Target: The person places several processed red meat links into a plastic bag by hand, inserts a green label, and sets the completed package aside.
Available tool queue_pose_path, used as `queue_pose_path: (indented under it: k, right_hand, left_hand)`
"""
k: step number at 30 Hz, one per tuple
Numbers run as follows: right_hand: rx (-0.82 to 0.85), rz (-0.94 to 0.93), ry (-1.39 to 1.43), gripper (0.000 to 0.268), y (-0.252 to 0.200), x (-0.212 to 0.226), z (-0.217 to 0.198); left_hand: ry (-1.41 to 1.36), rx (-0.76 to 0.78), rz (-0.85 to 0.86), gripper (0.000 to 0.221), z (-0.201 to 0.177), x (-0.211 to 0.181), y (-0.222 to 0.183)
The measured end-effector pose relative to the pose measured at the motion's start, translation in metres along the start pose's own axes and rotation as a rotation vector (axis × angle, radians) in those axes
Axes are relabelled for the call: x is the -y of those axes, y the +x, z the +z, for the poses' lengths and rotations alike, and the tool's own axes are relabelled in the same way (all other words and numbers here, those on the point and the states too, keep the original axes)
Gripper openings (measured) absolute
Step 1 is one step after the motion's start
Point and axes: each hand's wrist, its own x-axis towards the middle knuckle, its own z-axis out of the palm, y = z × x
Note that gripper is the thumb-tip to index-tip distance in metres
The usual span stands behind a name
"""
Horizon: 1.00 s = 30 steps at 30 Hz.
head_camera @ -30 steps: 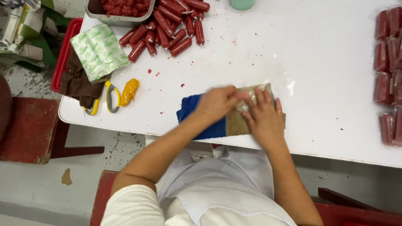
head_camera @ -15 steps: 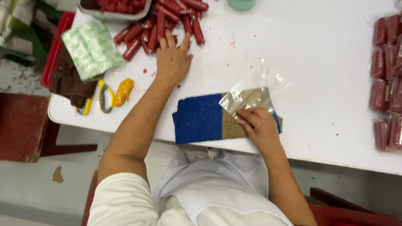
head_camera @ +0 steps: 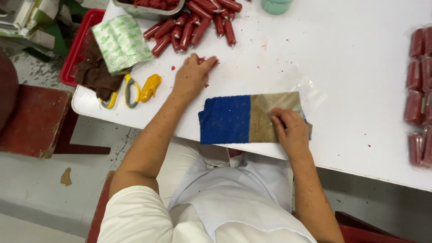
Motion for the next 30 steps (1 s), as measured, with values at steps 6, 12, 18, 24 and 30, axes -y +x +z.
queue_pose_path:
  k: [6,12,18,24,30]
  right_hand:
    - [0.003,-0.145,-0.13,0.013,-0.009,-0.028,0.012]
    - [-0.063,-0.137,-0.126,0.02,-0.007,-0.008,0.008]
    - [-0.07,-0.101,-0.11,0.026,-0.01,-0.009,0.006]
    - [-0.079,-0.153,-0.036,0.031,-0.006,-0.01,0.008]
    - [-0.124,-0.206,0.023,0.021,0.0,0.001,0.006]
  left_hand:
    - [-0.248,0.057,0.098,0.047,-0.044,-0.123,-0.08]
    - [-0.449,0.392,0.075,0.084,-0.034,-0.092,-0.095]
    - [-0.52,0.01,-0.023,0.043,-0.037,-0.08,-0.086]
    - [-0.36,-0.124,0.251,0.025,-0.009,-0.094,-0.078]
    - [-0.283,-0.258,0.05,0.017,-0.005,-0.065,0.079]
